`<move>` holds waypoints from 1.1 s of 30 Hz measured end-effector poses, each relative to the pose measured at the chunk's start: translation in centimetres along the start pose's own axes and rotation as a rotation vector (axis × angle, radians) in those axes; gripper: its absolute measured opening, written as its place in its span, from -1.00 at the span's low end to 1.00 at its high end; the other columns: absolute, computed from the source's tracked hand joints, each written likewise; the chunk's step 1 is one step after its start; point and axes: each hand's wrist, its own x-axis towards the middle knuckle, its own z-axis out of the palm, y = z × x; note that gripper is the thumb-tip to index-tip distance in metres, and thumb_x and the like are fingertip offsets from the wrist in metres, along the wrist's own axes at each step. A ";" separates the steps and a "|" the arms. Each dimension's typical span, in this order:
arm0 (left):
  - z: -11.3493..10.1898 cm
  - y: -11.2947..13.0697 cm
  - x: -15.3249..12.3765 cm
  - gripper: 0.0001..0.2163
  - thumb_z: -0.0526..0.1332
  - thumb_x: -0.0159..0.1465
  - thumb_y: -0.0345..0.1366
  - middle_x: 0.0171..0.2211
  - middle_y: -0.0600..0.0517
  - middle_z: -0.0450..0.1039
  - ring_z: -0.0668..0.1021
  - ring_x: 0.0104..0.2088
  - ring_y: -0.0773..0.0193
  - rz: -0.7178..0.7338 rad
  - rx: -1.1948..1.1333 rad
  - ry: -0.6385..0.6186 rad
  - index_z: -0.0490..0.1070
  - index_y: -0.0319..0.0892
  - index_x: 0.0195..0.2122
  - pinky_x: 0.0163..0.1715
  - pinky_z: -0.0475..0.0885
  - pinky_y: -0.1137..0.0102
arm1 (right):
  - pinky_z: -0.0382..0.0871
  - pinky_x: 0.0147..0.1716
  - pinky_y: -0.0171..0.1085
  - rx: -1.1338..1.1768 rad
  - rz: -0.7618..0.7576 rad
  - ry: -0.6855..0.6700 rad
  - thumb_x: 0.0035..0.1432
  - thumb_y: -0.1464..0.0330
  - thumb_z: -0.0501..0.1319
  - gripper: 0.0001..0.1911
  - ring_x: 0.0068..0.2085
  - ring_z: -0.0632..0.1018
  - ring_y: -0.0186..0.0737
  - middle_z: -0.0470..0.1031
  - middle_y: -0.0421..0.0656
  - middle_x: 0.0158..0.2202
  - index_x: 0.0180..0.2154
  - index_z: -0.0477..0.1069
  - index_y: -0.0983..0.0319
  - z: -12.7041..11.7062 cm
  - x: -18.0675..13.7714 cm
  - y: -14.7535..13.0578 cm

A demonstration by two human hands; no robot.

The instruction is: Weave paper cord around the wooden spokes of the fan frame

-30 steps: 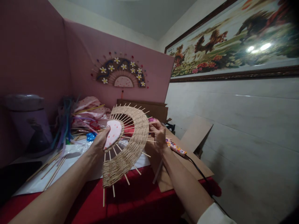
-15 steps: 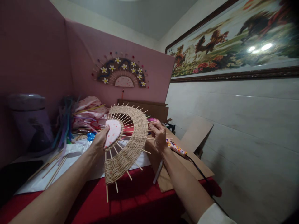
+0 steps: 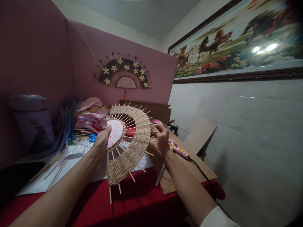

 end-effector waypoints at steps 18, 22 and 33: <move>0.7 0.4 -0.3 -0.85 0.09 0.21 -0.41 -0.68 0.04 0.42 0.42 -0.75 0.40 0.092 -0.023 0.077 0.36 -0.34 -0.47 -0.76 0.34 0.55 | -0.02 -0.65 -0.39 0.092 0.132 0.047 -0.07 0.18 0.25 -0.73 -0.63 0.20 -0.47 0.33 -0.27 -0.63 -0.58 0.39 0.26 -0.2 0.2 0.0; 0.4 0.3 0.2 -0.85 0.09 0.21 -0.40 -0.68 0.05 0.41 0.42 -0.75 0.39 0.106 -0.032 0.086 0.36 -0.33 -0.47 -0.76 0.34 0.54 | 0.06 -0.61 -0.38 0.043 0.055 0.012 -0.07 0.24 0.25 -0.78 -0.58 0.24 -0.43 0.29 -0.28 -0.63 -0.57 0.40 0.26 -0.2 0.1 0.0; 0.8 0.7 -0.5 -0.84 0.07 0.23 -0.39 -0.72 0.03 0.40 0.39 -0.79 0.38 0.076 -0.057 0.088 0.39 -0.37 -0.36 -0.76 0.34 0.52 | 0.04 -0.60 -0.37 -0.049 0.012 0.002 0.00 0.28 0.19 -0.78 -0.60 0.15 -0.45 0.19 -0.31 -0.66 -0.59 0.38 0.26 0.1 -0.1 -0.3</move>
